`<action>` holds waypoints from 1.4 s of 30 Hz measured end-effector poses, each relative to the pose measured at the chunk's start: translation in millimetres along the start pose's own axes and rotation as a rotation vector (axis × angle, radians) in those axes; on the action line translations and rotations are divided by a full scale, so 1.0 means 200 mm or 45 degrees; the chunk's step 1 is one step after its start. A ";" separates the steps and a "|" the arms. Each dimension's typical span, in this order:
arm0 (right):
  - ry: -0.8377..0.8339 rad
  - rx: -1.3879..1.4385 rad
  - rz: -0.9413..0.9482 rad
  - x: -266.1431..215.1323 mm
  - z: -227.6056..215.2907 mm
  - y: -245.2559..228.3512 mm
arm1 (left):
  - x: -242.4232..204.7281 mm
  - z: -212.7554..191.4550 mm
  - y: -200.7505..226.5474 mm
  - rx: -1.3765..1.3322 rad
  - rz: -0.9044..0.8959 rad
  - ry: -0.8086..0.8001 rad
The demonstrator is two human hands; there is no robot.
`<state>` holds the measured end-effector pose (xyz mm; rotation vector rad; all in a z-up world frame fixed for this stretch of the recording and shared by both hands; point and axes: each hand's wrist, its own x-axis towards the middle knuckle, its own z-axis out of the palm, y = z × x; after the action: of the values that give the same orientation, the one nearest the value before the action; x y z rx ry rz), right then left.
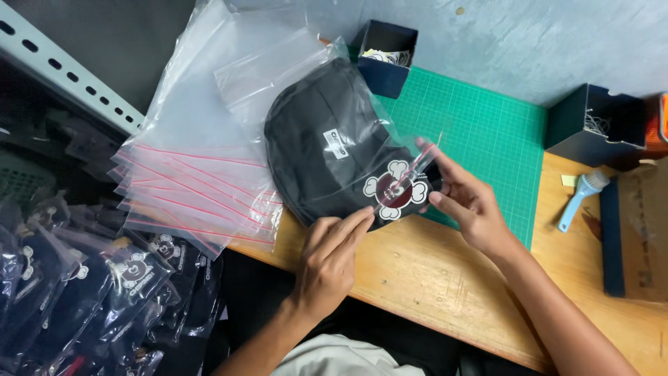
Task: The person brushes a black crossbody bag with a small blue brush, then attaches a cartoon bear keychain to the zipper pull. The person places the bag into a clear plastic bag, adds a sticker, and seals the bag.
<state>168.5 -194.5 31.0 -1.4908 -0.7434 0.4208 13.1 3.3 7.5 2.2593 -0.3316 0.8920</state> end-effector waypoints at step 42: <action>0.271 0.009 0.015 0.00 -0.04 0.19 | 0.00 -0.03 0.02 -0.068 0.067 -0.087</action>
<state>180.9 -198.6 -4.9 -1.5068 -0.5639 0.2680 7.6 5.1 12.4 2.2447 -0.4424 0.8243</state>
